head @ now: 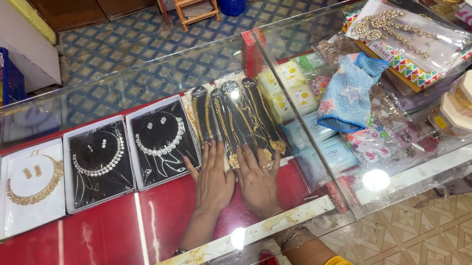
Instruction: The person wipes the glass display counter and several packaged jewelry boxes with a blue cloth. They handle multiple necklace and earring sets, wiping the packaging and then arranging them in a row on the counter.
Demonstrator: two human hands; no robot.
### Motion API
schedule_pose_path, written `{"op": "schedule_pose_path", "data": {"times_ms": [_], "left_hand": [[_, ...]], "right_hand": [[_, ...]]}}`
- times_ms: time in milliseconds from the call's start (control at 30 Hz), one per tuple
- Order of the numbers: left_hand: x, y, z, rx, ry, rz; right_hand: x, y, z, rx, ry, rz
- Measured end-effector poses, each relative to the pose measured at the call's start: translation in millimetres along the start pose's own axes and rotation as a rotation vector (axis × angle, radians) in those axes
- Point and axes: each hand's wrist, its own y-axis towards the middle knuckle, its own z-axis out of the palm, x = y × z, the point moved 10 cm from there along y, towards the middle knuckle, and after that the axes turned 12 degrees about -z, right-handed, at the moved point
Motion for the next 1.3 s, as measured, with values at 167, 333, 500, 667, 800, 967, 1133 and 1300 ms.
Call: {"op": "schedule_pose_path", "data": {"times_ms": [167, 333, 500, 667, 800, 967, 1133, 1300], "left_hand": [[-11.0, -0.6, -4.9, 0.068, -0.026, 0.028], [-15.7, -0.4, -3.6, 0.045, -0.082, 0.097], [-20.7, -1.0, -10.5, 0.122, -0.097, 0.018], [-26.1, -1.6, -10.3, 0.145, -0.065, 0.019], [-27.3, 3.0, -2.9, 0.087, -0.036, 0.060], [-25.3, 5.7, 5.4, 0.025, 0.036, 0.088], [-25.7, 7.3, 6.9, 0.042, 0.043, 0.062], [-30.5, 4.7, -1.8, 0.012, 0.039, 0.091]], "right_hand": [[-1.5, 9.1, -8.4, -0.043, -0.009, -0.015], [4.3, 13.5, -18.1, -0.092, -0.091, -0.045], [11.4, 14.7, -17.5, -0.027, 0.054, -0.102], [5.9, 21.9, -19.4, -0.035, 0.031, -0.110], [4.6, 18.2, -21.4, -0.052, 0.057, -0.111], [4.8, 18.4, -21.0, -0.019, 0.177, -0.105], [2.1, 20.6, -20.5, -0.015, 0.201, -0.121], [-16.5, 3.1, -33.6, -0.208, 0.153, 0.010]]}}
